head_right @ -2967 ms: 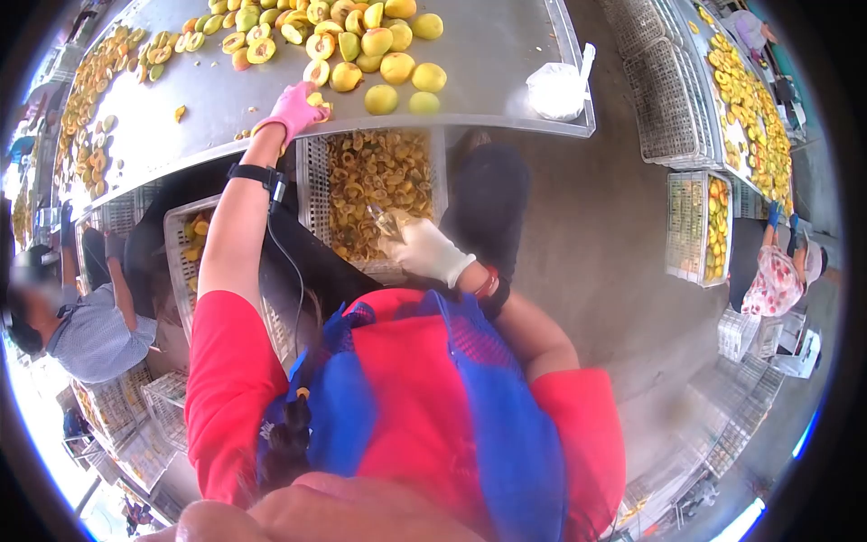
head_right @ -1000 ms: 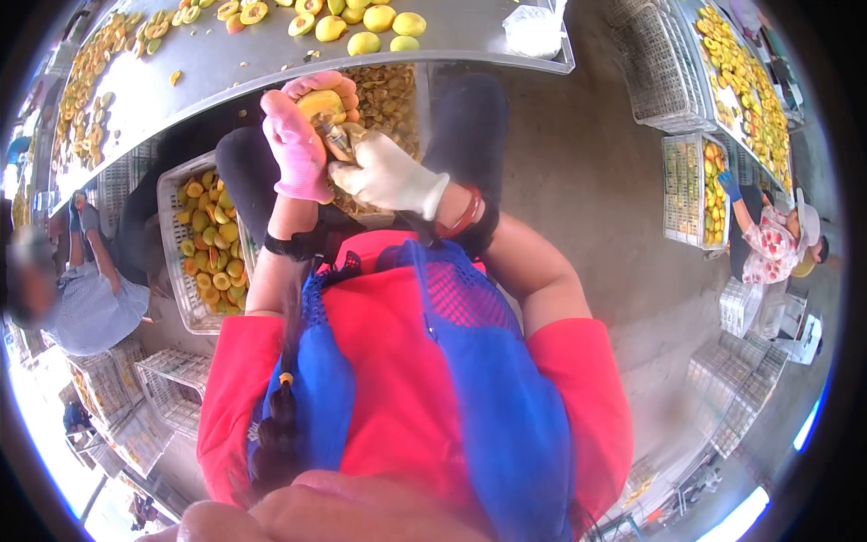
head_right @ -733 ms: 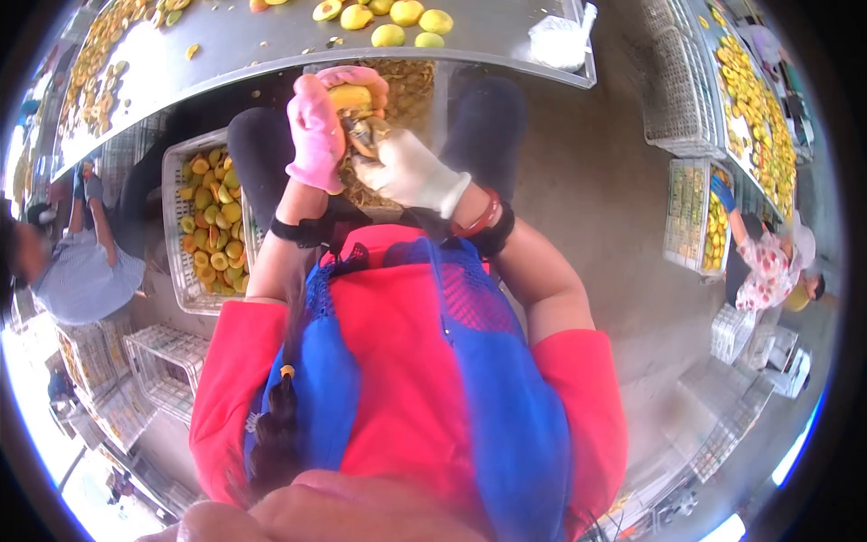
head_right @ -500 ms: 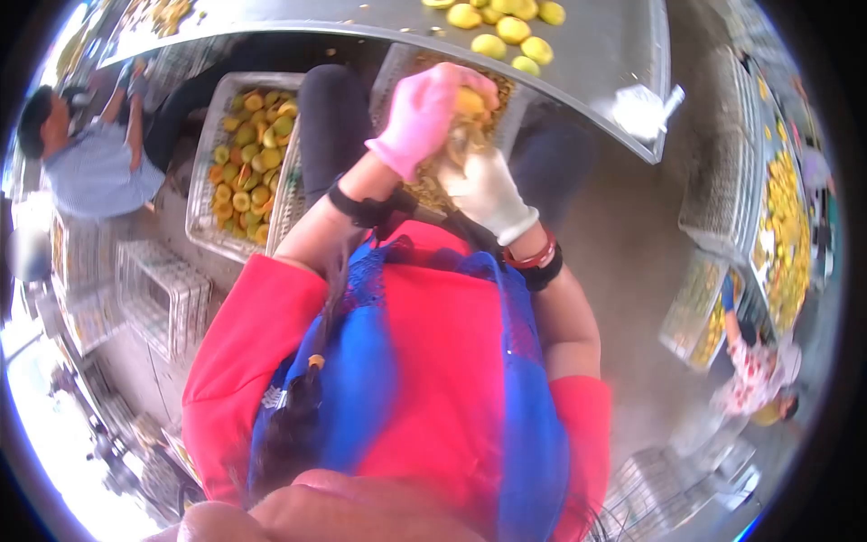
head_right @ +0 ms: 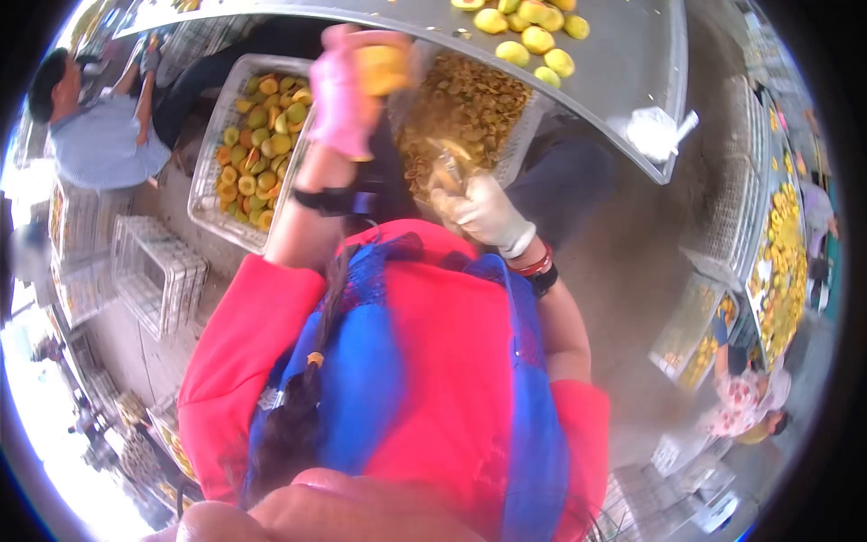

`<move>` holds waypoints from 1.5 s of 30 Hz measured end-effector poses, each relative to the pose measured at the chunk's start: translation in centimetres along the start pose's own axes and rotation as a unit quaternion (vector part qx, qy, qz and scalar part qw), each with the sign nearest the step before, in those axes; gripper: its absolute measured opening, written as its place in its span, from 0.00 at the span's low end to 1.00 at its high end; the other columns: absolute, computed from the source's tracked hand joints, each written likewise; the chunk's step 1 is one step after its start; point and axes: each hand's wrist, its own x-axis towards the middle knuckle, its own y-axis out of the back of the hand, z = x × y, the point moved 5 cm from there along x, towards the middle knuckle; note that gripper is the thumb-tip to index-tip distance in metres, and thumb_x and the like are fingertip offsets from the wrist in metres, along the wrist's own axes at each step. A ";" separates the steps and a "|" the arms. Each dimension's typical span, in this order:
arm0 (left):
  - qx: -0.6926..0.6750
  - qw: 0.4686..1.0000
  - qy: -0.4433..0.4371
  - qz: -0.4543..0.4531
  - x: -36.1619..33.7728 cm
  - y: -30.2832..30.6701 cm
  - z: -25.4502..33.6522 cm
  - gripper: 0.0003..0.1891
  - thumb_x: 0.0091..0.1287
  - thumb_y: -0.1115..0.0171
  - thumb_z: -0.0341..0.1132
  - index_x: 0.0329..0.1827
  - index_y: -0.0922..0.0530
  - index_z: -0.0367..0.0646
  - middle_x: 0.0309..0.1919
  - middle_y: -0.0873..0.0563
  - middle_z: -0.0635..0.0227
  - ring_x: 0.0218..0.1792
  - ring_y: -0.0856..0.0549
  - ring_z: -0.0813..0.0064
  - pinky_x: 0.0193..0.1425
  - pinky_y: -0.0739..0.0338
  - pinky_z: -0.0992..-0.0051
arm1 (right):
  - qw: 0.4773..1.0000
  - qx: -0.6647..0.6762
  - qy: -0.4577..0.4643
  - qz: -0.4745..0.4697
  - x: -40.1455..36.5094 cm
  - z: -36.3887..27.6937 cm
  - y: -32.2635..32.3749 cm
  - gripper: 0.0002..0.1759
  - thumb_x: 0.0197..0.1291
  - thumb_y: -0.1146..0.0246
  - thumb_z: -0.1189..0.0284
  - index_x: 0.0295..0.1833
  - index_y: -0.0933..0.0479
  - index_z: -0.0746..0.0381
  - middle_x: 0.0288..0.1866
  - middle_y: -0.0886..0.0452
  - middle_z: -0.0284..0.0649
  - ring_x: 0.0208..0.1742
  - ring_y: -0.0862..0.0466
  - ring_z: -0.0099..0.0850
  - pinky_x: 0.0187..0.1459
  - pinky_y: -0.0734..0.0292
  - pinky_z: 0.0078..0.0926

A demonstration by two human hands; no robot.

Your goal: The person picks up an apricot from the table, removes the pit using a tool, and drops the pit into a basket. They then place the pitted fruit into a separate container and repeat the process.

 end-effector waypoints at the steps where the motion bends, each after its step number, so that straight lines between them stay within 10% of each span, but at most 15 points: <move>1: 0.030 0.998 0.013 0.063 1.2 4.5 -1.0 0.26 0.80 0.52 0.49 0.45 0.17 0.31 0.42 0.11 0.51 0.36 0.10 0.66 0.36 0.13 0.70 | 1.000 0.018 0.010 0.000 0.0 0.9 0.7 0.13 0.68 0.41 0.78 0.56 0.29 0.60 0.29 0.27 0.25 0.23 0.28 0.16 0.24 0.33 0.18; 3: 0.313 0.931 -0.103 0.160 0.1 9.5 3.4 0.21 0.79 0.50 0.44 0.52 0.16 0.35 0.45 0.10 0.58 0.39 0.10 0.68 0.44 0.17 0.72 | 0.969 -0.118 0.186 0.111 0.4 1.4 2.0 0.17 0.66 0.39 0.79 0.59 0.30 0.63 0.31 0.25 0.29 0.31 0.25 0.22 0.34 0.27 0.24; 5: 0.653 0.732 0.104 0.165 0.6 16.7 4.3 0.28 0.73 0.45 0.58 0.61 0.19 0.43 0.47 0.11 0.55 0.50 0.13 0.54 0.59 0.21 0.60 | 0.913 -0.205 0.291 0.198 1.1 2.8 3.8 0.15 0.65 0.38 0.77 0.56 0.29 0.65 0.31 0.23 0.36 0.32 0.22 0.28 0.36 0.26 0.27; 8: 0.795 0.562 0.179 0.146 -0.5 21.5 3.9 0.35 0.71 0.46 0.62 0.67 0.23 0.41 0.65 0.22 0.50 0.67 0.24 0.53 0.71 0.31 0.59 | 0.949 -0.260 -0.137 0.112 2.0 5.5 6.4 0.15 0.65 0.38 0.67 0.47 0.29 0.68 0.29 0.20 0.47 0.32 0.16 0.36 0.34 0.24 0.36; 11: 0.703 0.698 0.020 0.135 2.2 19.0 2.6 0.35 0.71 0.45 0.61 0.69 0.25 0.40 0.69 0.25 0.50 0.70 0.28 0.53 0.73 0.33 0.60 | 0.949 -0.272 -0.062 0.146 2.4 4.8 6.0 0.18 0.64 0.38 0.66 0.49 0.29 0.69 0.31 0.19 0.58 0.32 0.16 0.49 0.35 0.24 0.43; 15: 0.520 0.854 0.028 0.026 7.2 5.8 -0.2 0.30 0.70 0.38 0.53 0.68 0.25 0.42 0.62 0.20 0.52 0.62 0.20 0.52 0.66 0.26 0.60 | 0.929 -0.316 0.030 0.190 3.1 3.9 6.7 0.19 0.63 0.37 0.66 0.50 0.29 0.70 0.35 0.18 0.60 0.40 0.16 0.56 0.42 0.24 0.44; 19: 0.619 0.781 -0.046 -0.073 16.6 -1.0 -7.6 0.34 0.68 0.39 0.55 0.70 0.29 0.40 0.65 0.21 0.51 0.64 0.21 0.52 0.67 0.26 0.60 | 0.941 -0.264 0.095 0.188 3.4 4.7 7.5 0.19 0.63 0.36 0.66 0.50 0.29 0.70 0.38 0.18 0.60 0.43 0.17 0.58 0.45 0.23 0.42; 25: 0.651 0.738 0.150 -0.097 24.1 -5.2 -17.0 0.44 0.62 0.37 0.63 0.74 0.33 0.41 0.67 0.22 0.53 0.66 0.22 0.51 0.72 0.30 0.58 | 0.904 -0.343 0.145 0.210 2.7 4.2 7.6 0.07 0.60 0.37 0.74 0.39 0.25 0.65 0.37 0.22 0.46 0.40 0.20 0.47 0.40 0.25 0.39; 28: 0.716 0.675 0.110 -0.142 24.8 -5.7 -19.9 0.44 0.61 0.36 0.64 0.72 0.32 0.40 0.67 0.22 0.53 0.66 0.22 0.52 0.71 0.29 0.59 | 0.869 -0.425 0.173 0.185 3.1 6.6 8.4 0.05 0.55 0.37 0.76 0.37 0.23 0.65 0.41 0.24 0.44 0.44 0.21 0.46 0.41 0.23 0.40; 34: 0.504 0.843 0.070 -0.172 24.3 -5.4 -21.3 0.41 0.57 0.27 0.45 0.71 0.34 0.39 0.59 0.18 0.55 0.55 0.16 0.62 0.62 0.23 0.67 | 0.904 -0.334 0.140 0.226 3.6 5.7 9.4 0.15 0.64 0.37 0.67 0.49 0.27 0.67 0.36 0.20 0.57 0.41 0.18 0.57 0.41 0.23 0.45; 36: 0.425 0.877 0.091 -0.205 22.5 -6.3 -18.7 0.40 0.58 0.28 0.45 0.70 0.34 0.38 0.54 0.16 0.54 0.50 0.14 0.64 0.58 0.21 0.67 | 0.926 -0.266 0.060 0.260 2.8 3.3 9.0 0.11 0.62 0.36 0.72 0.47 0.25 0.66 0.37 0.20 0.47 0.39 0.17 0.48 0.40 0.22 0.40; 45: 0.178 0.948 0.093 -0.247 5.7 -7.4 -5.4 0.20 0.75 0.42 0.47 0.59 0.24 0.40 0.45 0.17 0.70 0.45 0.20 0.82 0.46 0.25 0.81 | 0.814 -0.357 0.328 0.319 2.0 -5.4 6.6 0.12 0.61 0.33 0.73 0.45 0.29 0.64 0.28 0.18 0.52 0.31 0.16 0.55 0.31 0.22 0.46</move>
